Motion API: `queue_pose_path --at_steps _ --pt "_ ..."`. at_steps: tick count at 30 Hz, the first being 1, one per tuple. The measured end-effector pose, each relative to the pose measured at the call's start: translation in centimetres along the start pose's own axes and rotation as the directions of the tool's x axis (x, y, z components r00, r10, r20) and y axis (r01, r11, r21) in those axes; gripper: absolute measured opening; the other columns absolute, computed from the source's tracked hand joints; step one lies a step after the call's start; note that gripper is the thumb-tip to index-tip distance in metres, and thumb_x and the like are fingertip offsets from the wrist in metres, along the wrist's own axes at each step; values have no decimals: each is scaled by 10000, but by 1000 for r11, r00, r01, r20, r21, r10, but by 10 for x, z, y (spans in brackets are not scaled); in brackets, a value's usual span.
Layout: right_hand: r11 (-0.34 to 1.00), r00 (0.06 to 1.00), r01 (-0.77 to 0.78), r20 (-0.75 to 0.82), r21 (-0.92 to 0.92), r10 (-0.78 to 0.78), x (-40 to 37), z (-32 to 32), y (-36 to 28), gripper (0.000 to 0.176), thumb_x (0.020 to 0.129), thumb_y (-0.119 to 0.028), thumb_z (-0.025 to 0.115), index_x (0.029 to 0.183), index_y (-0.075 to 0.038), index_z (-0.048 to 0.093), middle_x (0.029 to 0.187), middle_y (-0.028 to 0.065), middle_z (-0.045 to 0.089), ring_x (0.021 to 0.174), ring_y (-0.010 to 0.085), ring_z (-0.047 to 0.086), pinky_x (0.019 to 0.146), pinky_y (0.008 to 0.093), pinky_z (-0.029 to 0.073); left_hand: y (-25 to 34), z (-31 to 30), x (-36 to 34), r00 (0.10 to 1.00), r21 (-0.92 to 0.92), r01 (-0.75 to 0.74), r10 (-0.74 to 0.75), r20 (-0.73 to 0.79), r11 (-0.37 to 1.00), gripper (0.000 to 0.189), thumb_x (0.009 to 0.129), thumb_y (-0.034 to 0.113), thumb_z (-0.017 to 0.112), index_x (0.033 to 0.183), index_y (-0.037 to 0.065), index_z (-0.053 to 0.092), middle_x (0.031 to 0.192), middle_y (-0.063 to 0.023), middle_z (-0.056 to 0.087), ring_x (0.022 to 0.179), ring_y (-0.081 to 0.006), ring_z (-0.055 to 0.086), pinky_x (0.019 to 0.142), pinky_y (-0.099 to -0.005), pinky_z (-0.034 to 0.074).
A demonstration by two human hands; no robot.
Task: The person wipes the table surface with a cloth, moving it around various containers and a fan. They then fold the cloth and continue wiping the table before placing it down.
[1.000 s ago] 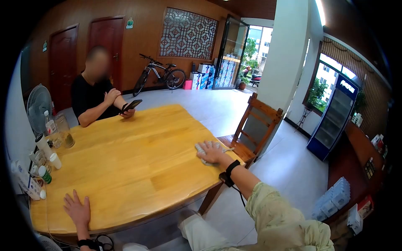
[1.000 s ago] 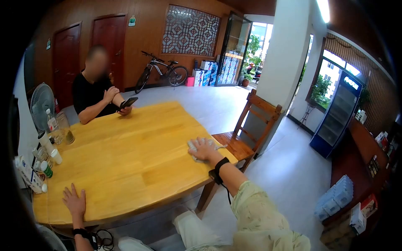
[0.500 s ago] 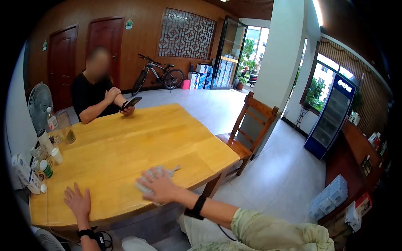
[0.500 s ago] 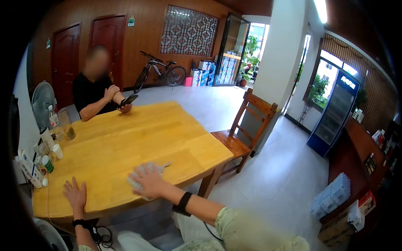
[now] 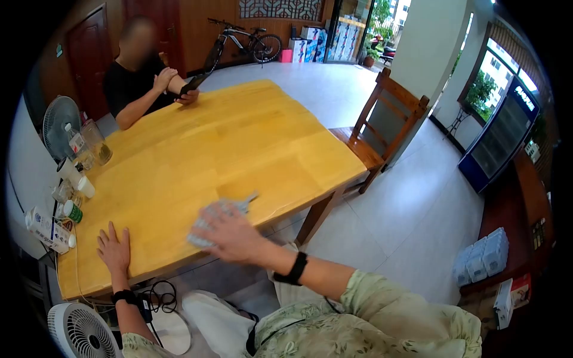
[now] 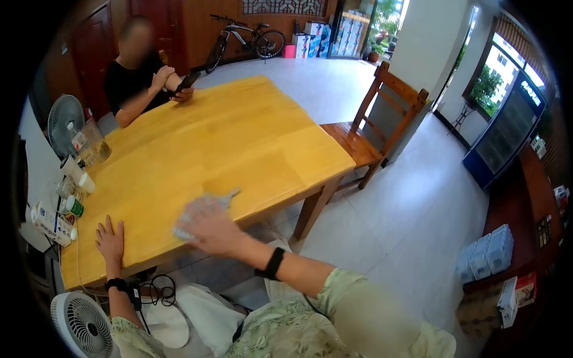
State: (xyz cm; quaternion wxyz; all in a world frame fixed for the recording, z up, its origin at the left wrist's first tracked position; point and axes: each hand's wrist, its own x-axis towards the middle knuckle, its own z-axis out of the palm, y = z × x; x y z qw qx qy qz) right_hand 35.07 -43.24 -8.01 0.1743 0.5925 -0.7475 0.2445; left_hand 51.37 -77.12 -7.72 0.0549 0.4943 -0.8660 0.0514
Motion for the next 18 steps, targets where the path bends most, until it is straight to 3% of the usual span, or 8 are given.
queue_pose_path --at_steps 3,5,9,13,18 --pt "980 988 -144 -77 -140 135 -39 -40 46 457 874 -352 661 1302 -194 631 1350 139 589 1260 388 515 1044 570 375 -1 2 2 1000 4 -7 7 -5 1000 703 987 641 386 1565 246 325 1600 -222 277 1481 -409 230 1171 -579 202" --pt "949 955 -247 -214 -195 205 -74 -60 87 440 870 -328 657 1284 -179 649 1314 122 620 1253 372 530 1060 559 366 0 2 3 1000 7 -9 9 -2 1000 703 986 646 383 1566 252 325 1604 -224 270 1482 -412 229 1171 -578 200" --pt "832 903 -403 -315 -382 293 -132 -102 157 412 896 -304 615 1284 -170 652 1333 121 617 1277 374 521 1101 550 327 -7 6 2 1000 -25 -23 23 -16 999 705 986 648 379 1567 253 321 1607 -228 263 1481 -418 228 1174 -576 186" --pt "807 873 -477 -298 -348 387 -156 -128 207 421 928 -320 553 1308 -162 643 1369 125 598 1288 389 510 1130 541 282 -3 5 3 1000 -27 -27 27 -3 999 716 984 657 370 1568 246 320 1607 -233 261 1478 -426 232 1178 -574 170" --pt "756 825 -565 -249 -331 507 -170 -144 258 432 964 -338 510 1318 -124 633 1410 150 569 1332 388 479 1135 481 318 -4 6 3 1000 -43 -28 28 -11 999 731 980 661 370 1567 230 321 1603 -237 268 1477 -430 236 1179 -581 167"
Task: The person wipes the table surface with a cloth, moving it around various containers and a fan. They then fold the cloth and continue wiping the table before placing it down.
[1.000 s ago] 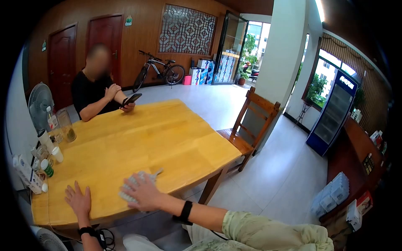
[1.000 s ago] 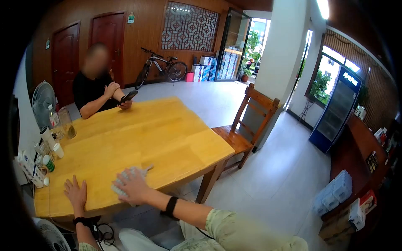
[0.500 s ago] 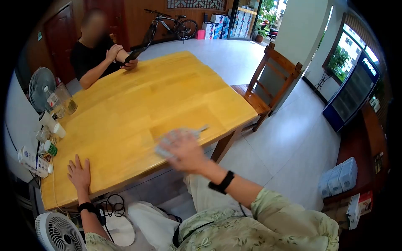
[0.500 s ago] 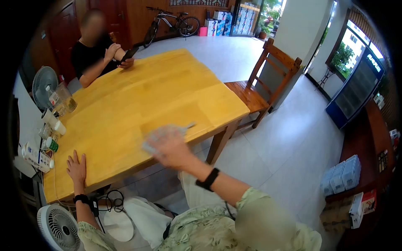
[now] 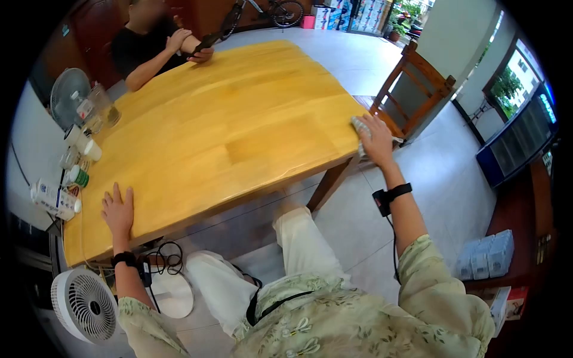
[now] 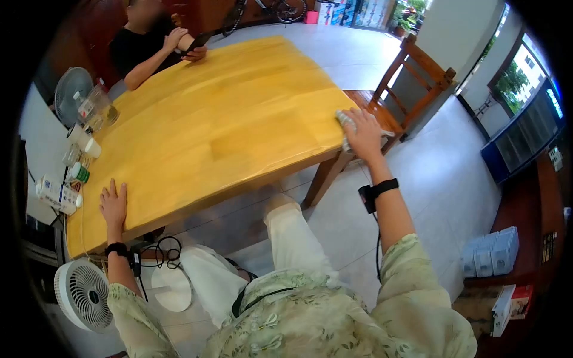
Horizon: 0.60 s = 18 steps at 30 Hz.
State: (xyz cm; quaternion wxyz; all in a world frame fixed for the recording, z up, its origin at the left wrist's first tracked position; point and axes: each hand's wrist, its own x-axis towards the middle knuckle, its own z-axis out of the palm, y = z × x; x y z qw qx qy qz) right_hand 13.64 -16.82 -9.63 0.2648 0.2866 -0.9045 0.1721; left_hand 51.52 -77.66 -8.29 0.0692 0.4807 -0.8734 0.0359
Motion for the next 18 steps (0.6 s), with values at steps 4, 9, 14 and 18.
queue_pose_path --at_steps 4,9,14,18 --pt "972 990 -78 136 223 48 25 3 33 526 992 -387 481 1400 -61 549 1474 163 507 1365 368 448 1144 408 328 -5 2 1 1000 26 23 -23 -20 999 751 971 663 378 1566 208 324 1595 -247 278 1473 -432 250 1177 -596 167" --pt "950 954 -106 299 295 14 56 15 35 555 1037 -415 406 1387 1 513 1374 261 548 1307 380 493 1106 419 361 -6 -2 -3 1000 -26 13 -13 -21 1000 797 955 690 358 1562 174 328 1600 -275 243 1492 -439 198 1181 -625 110" --pt "965 861 -205 498 161 100 89 49 76 716 1047 -441 381 1513 88 257 1522 296 384 1427 399 363 1148 376 328 -6 -12 -13 998 -56 59 -61 -33 997 792 959 678 331 1572 179 308 1613 -262 220 1509 -422 156 1196 -604 59" --pt "967 769 -213 587 -137 253 131 60 60 681 1053 -446 256 1513 55 275 1411 339 476 1317 440 476 1065 453 425 -3 -20 -15 997 -104 60 -63 -33 993 780 964 659 335 1572 171 311 1613 -257 225 1506 -426 159 1193 -604 67"
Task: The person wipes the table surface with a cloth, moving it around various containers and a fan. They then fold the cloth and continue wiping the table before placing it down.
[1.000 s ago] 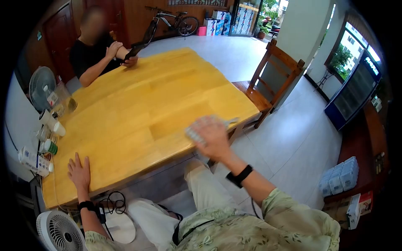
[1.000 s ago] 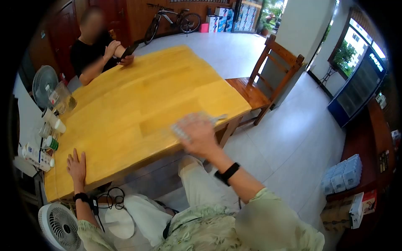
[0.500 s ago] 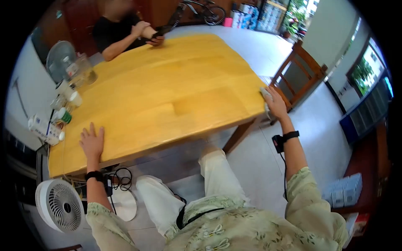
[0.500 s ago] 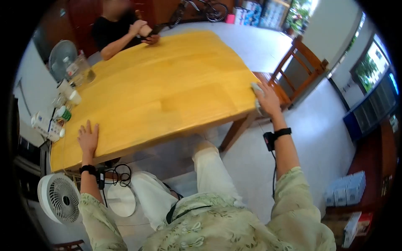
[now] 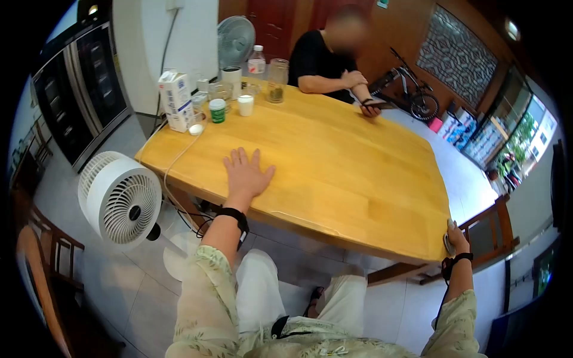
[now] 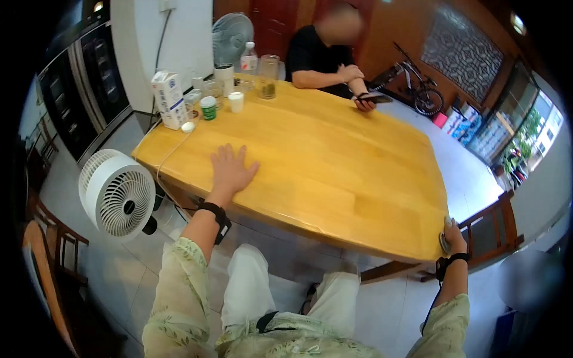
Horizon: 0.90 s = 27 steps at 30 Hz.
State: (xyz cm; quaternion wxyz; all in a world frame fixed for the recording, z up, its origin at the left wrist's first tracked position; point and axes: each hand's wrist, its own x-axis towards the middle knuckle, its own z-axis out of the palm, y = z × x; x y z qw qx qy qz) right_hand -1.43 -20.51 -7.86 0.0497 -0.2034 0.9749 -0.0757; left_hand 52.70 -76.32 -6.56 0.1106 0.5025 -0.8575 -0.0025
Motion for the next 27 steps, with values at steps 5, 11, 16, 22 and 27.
queue_pose_path --at_steps 5,11,16,22,27 --pt "982 999 -52 1 -184 53 58 7 -43 627 1043 -406 303 1487 35 343 1324 311 568 1208 457 558 1013 503 463 -2 -5 0 1000 -7 5 -5 7 1000 774 966 647 341 1568 161 319 1613 -258 224 1505 -430 157 1191 -602 76" --pt "978 998 57 17 -199 -55 78 6 -174 524 1010 -345 381 1444 -56 427 1341 281 571 1232 459 542 1030 526 446 -6 -2 1 999 -30 -5 7 40 1000 782 968 639 345 1570 142 310 1618 -262 202 1503 -437 153 1188 -604 75" --pt "980 998 61 -22 -188 -66 92 23 -306 575 983 -420 392 1470 -114 397 1462 243 480 1316 423 495 1073 509 418 -8 1 1 1000 -55 -24 24 -1 998 792 963 637 363 1568 128 313 1610 -274 212 1501 -441 151 1185 -610 76" --pt "901 939 344 94 -264 -330 57 43 -472 720 981 -594 324 1579 -203 240 1588 205 316 1429 457 335 1177 519 263 -10 1 1 1000 -80 -20 20 -6 997 792 961 637 369 1566 128 322 1602 -282 227 1496 -442 161 1177 -616 83" --pt "664 709 702 176 -258 -682 44 84 -608 741 989 -565 328 1577 -124 232 1593 231 287 1464 448 259 1194 534 200 -11 1 1 1000 -75 -18 18 -6 997 795 960 636 370 1565 122 323 1600 -284 234 1494 -448 163 1173 -618 82"
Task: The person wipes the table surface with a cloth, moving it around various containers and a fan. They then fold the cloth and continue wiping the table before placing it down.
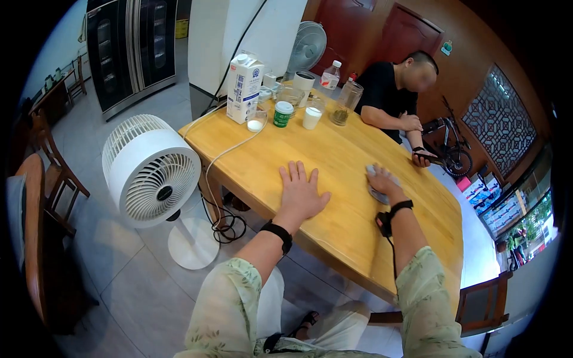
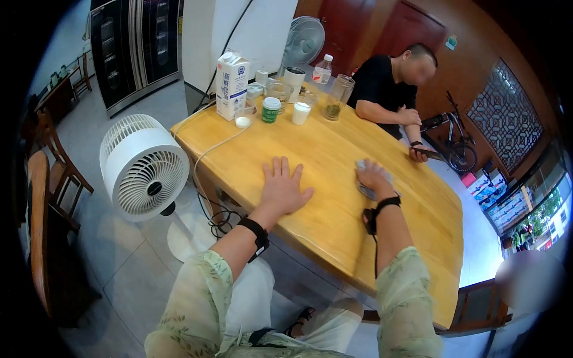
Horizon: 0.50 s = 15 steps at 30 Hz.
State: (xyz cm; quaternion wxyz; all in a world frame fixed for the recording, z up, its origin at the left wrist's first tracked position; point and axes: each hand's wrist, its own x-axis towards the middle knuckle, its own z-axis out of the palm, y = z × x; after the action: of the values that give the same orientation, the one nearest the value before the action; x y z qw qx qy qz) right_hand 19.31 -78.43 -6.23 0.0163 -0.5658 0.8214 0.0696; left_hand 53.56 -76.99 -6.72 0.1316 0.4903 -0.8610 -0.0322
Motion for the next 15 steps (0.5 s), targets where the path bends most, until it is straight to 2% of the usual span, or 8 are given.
queue_pose_path --at_steps 1,3,7,8,12,15 --pt "989 991 132 8 -59 -132 15 1 -21 732 995 -549 324 1577 -115 228 1593 244 277 1479 444 223 1202 531 178 1 -1 0 1000 6 -3 3 4 1000 796 960 636 369 1564 120 323 1599 -284 236 1493 -451 163 1171 -620 81" --pt "979 980 197 -26 59 -195 52 11 -64 716 1002 -545 314 1583 -137 225 1609 252 227 1506 426 157 1219 517 124 0 2 1 1000 3 -1 1 -11 1000 795 960 638 369 1562 120 328 1598 -283 240 1491 -453 167 1172 -620 81" --pt "948 974 221 3 229 -228 33 -31 -180 740 990 -593 299 1599 -184 204 1649 213 135 1531 396 79 1232 491 58 -1 2 0 1000 2 -11 11 -25 1000 788 960 635 380 1554 118 345 1595 -280 250 1488 -456 177 1172 -621 81" --pt "933 971 227 14 281 -240 36 -31 -191 745 985 -606 293 1603 -200 197 1660 195 107 1537 386 50 1235 482 43 -1 2 0 1000 7 -8 8 -25 1000 788 960 635 380 1554 118 345 1595 -280 250 1488 -456 177 1172 -621 81" --pt "920 943 306 53 245 -328 33 -39 -199 749 979 -618 287 1606 -218 195 1673 155 81 1542 372 12 1236 476 33 0 0 1 1000 9 -6 6 -7 1000 794 958 633 400 1556 113 341 1596 -278 250 1495 -446 169 1179 -613 80" --pt "879 916 358 66 314 -397 21 -47 -195 741 979 -622 285 1602 -226 219 1679 126 76 1544 359 4 1237 462 20 4 -2 3 1000 -7 16 -16 4 1000 828 948 642 421 1566 103 308 1606 -277 218 1503 -438 150 1184 -600 89"
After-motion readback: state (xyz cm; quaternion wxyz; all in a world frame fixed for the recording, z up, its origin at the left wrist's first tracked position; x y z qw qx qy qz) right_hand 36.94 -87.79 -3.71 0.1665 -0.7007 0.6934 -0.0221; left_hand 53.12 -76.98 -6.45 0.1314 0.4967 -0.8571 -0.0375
